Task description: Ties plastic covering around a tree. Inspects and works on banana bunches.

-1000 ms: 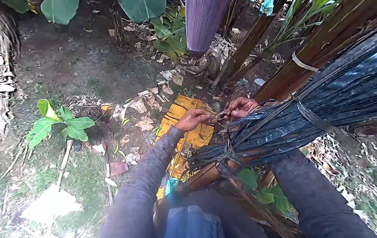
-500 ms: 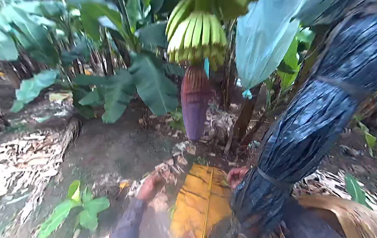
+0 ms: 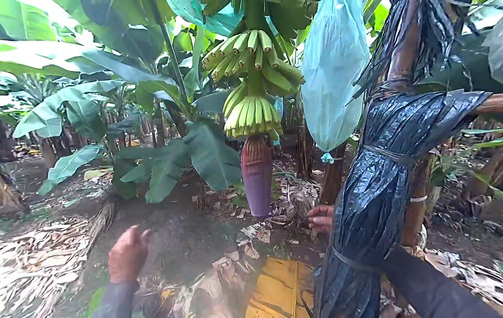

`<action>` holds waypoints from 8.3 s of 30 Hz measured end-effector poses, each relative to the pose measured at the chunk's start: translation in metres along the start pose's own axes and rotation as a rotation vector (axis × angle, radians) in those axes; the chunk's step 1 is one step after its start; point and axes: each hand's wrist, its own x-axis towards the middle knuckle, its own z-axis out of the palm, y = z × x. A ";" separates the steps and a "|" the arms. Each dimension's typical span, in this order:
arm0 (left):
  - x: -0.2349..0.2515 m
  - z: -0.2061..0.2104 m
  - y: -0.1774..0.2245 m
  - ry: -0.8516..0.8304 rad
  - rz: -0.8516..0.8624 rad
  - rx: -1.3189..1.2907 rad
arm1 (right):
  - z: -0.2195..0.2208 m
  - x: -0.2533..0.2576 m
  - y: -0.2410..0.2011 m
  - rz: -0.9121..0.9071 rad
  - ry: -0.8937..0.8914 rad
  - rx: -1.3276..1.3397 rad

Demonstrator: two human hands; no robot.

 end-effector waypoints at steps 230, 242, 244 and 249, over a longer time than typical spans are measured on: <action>0.215 0.047 0.415 0.495 0.908 -0.638 | -0.034 0.172 -0.218 -0.714 -0.201 -0.325; 0.214 0.049 0.416 0.479 0.887 -0.608 | -0.034 0.169 -0.217 -0.713 -0.205 -0.321; 0.214 0.049 0.417 0.473 0.880 -0.596 | -0.034 0.169 -0.218 -0.717 -0.205 -0.330; 0.215 0.047 0.414 0.474 0.875 -0.576 | -0.033 0.174 -0.216 -0.743 -0.196 -0.329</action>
